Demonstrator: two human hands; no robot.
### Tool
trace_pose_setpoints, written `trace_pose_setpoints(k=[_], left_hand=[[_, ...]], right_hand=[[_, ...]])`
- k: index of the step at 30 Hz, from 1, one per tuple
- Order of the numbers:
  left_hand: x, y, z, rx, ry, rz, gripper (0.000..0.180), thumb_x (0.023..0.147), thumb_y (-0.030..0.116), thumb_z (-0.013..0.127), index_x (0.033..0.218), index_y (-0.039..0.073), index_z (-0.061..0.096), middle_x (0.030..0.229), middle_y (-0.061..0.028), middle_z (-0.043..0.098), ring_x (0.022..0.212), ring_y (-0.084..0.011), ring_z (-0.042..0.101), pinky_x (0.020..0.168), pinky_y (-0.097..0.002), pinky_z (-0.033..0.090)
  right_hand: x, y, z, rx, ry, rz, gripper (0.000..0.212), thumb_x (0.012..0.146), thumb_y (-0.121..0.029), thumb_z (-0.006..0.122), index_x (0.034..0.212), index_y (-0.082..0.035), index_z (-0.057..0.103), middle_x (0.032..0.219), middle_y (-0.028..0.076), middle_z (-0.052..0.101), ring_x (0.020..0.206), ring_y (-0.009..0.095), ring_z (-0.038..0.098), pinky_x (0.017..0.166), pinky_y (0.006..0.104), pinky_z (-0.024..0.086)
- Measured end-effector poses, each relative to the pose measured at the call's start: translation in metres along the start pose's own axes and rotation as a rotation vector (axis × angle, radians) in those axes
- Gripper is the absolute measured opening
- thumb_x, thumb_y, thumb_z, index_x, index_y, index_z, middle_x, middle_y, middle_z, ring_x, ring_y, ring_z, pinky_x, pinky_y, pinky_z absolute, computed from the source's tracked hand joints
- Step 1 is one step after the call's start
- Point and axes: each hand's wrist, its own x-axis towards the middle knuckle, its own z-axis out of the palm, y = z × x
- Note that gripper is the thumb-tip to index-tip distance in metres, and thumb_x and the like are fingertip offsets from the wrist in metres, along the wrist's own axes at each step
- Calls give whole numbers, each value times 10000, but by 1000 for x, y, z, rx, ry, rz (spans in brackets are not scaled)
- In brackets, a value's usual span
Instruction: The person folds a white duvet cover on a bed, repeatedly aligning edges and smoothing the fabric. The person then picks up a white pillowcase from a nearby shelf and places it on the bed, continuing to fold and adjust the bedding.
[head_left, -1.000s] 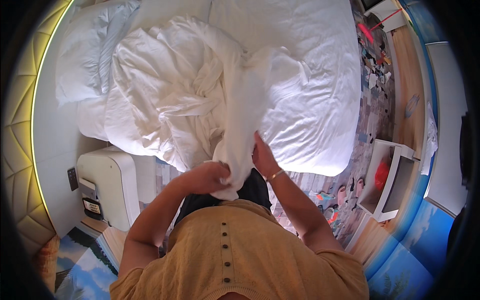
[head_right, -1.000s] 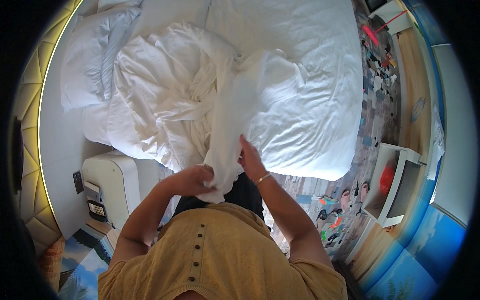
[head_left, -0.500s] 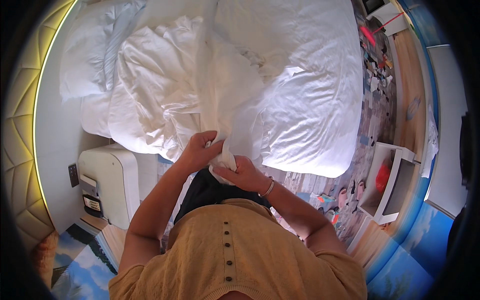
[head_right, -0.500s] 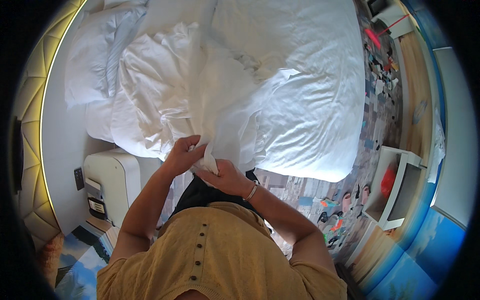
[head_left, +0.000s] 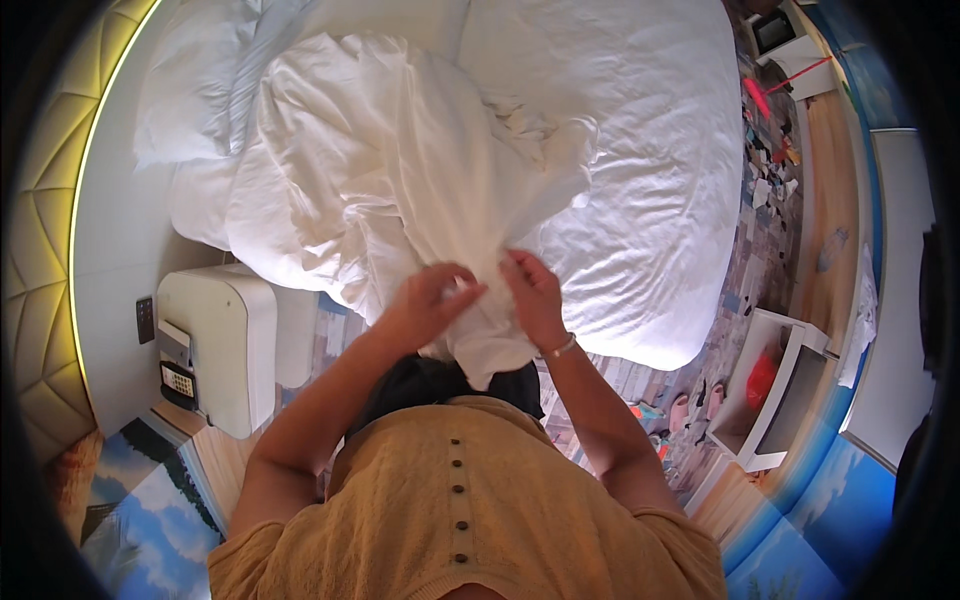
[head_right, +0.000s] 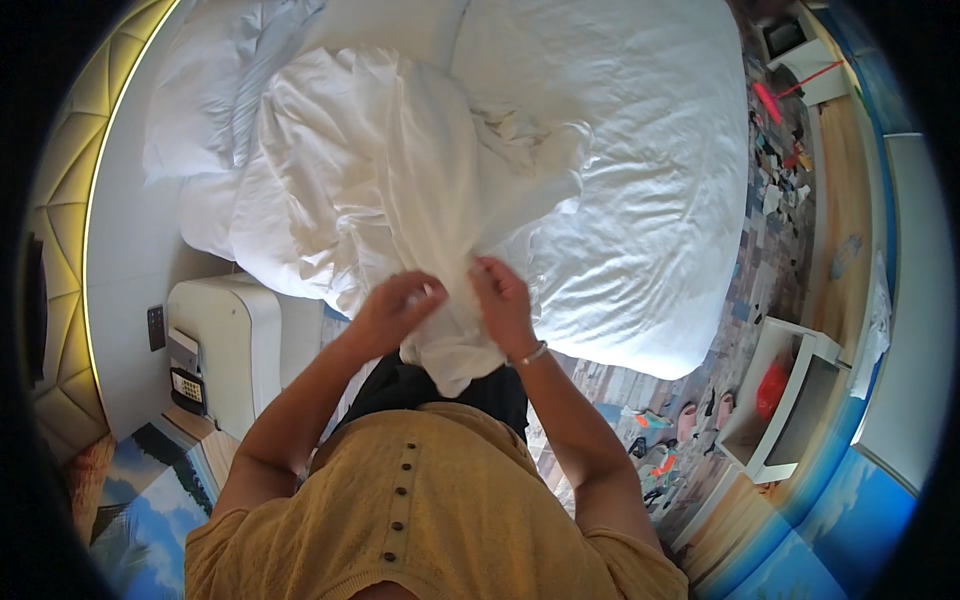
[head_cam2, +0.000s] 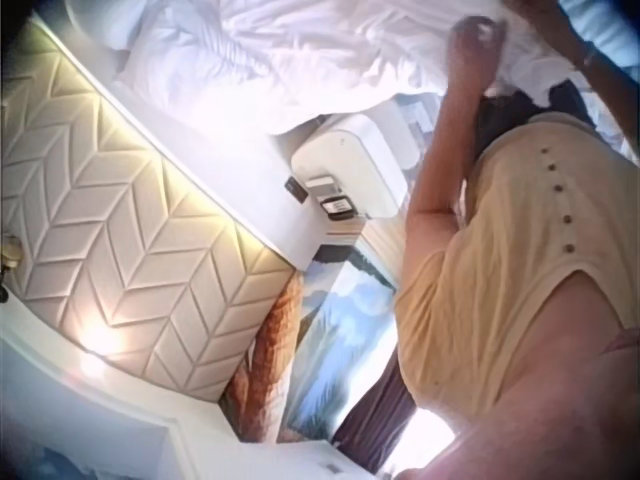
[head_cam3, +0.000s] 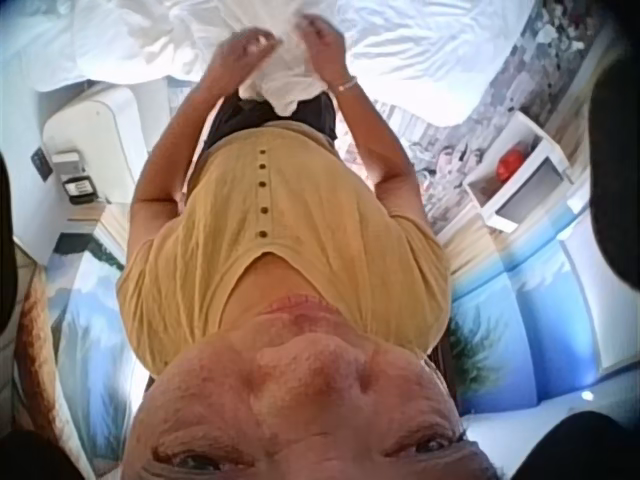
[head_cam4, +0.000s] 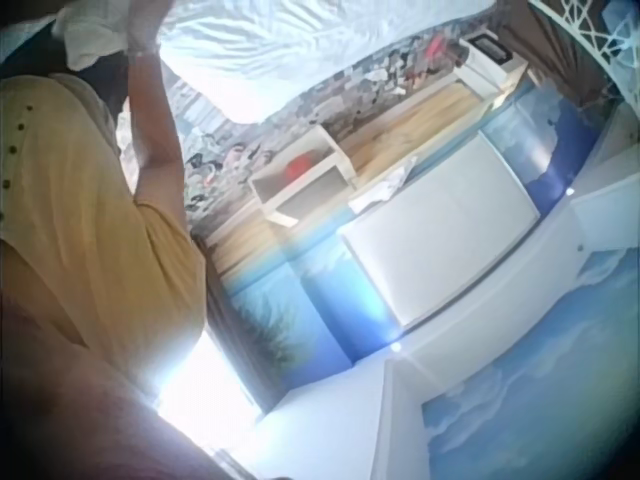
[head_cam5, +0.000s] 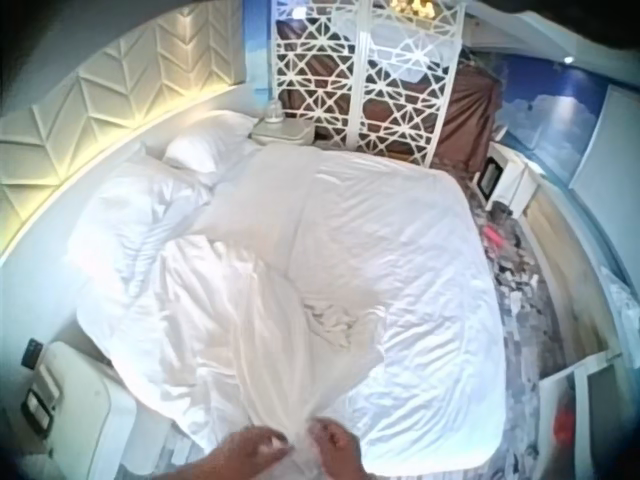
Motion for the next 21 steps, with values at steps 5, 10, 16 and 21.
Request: trace_pose_setpoints(k=[5,10,16,21], left_hand=[[9,-6,-10,88,-35,-43,212,854,208,604,867,-2,583,749,-116,571,634,-172,490,607,-295,427],[-9,-22,6,153,-193,312,158,820,149,621,805,4,561,753,-135,569,670,-276,560,611,-360,445],[-21,1,8,146,-374,406,203,833,220,640,891,29,605,829,-128,603,772,-294,592,684,-393,460],[-5,17,-20,22,37,129,241,864,226,626,1006,32,611,853,-106,614,774,-174,586,715,-301,464]], right_hand=[[-45,-29,16,-79,-598,77,214,886,-199,617,1025,-36,623,839,0,622,759,48,538,674,204,449],[-23,9,1,415,64,448,302,868,-289,636,1009,-26,588,884,28,612,799,127,598,710,272,492],[8,-2,-20,567,227,472,409,824,-216,674,1143,4,546,1067,102,607,901,207,616,748,326,511],[-16,-66,-10,-218,-50,48,238,841,-199,665,962,5,642,797,39,651,722,80,573,641,240,471]])
